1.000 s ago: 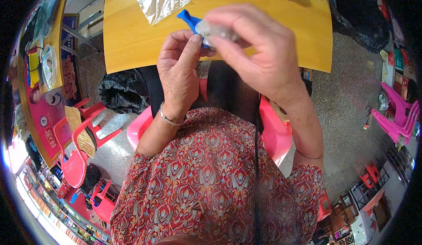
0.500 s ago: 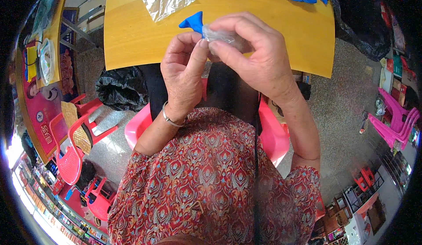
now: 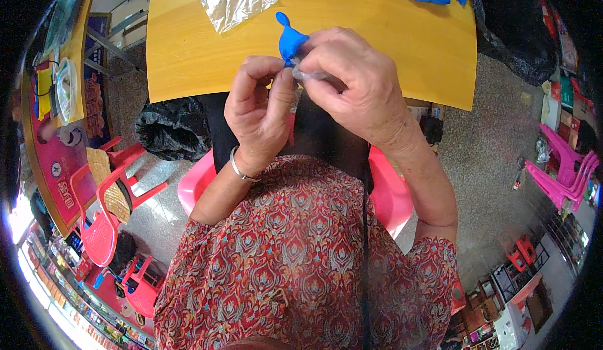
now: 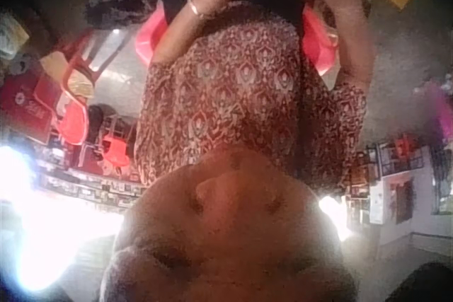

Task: The person sits at a table and repeatedly wraps small, clear plastic-wrapped items inside blue rubber gloves. They pick up a glove, insert the item, and tie the glove's opening to secure the contents. The process is repeated for multiple items throughout the clip.

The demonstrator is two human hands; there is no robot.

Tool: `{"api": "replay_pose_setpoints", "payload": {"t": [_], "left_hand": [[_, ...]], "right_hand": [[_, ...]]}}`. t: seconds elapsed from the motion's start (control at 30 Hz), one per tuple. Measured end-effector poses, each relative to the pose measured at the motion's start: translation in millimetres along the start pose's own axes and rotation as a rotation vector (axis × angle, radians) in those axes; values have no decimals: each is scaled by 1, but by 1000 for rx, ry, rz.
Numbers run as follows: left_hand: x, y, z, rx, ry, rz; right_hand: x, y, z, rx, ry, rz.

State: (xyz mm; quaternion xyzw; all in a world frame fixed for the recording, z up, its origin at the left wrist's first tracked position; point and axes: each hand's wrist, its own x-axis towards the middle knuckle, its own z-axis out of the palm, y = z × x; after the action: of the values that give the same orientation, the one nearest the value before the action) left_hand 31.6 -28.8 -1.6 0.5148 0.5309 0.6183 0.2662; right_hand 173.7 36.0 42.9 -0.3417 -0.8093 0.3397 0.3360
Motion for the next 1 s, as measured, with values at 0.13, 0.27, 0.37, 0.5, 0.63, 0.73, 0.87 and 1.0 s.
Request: {"api": "replay_pose_setpoints", "payload": {"t": [0.13,0.27,0.37,0.5,0.63,0.73,0.87,1.0], "left_hand": [[6,5,2,128,-27,187],[4,6,7,200,-10,192],[3,3,7,180,-39,156],[12,-7,-8,-122,-55,-161],[39,-6,-17,-609,-269,-564],[31,-3,-11,-986,-435,-805],[24,6,-6,-905,-297,-813],[9,11,-3,-885,-234,-827]], "right_hand": [[-2,0,3,-51,99,97],[-3,8,22,177,323,255],[-5,12,13,29,185,222],[-12,25,6,500,119,448],[-8,24,0,806,71,472],[-6,19,6,619,143,414],[-3,12,18,48,343,119],[-7,8,16,11,351,95]]}}
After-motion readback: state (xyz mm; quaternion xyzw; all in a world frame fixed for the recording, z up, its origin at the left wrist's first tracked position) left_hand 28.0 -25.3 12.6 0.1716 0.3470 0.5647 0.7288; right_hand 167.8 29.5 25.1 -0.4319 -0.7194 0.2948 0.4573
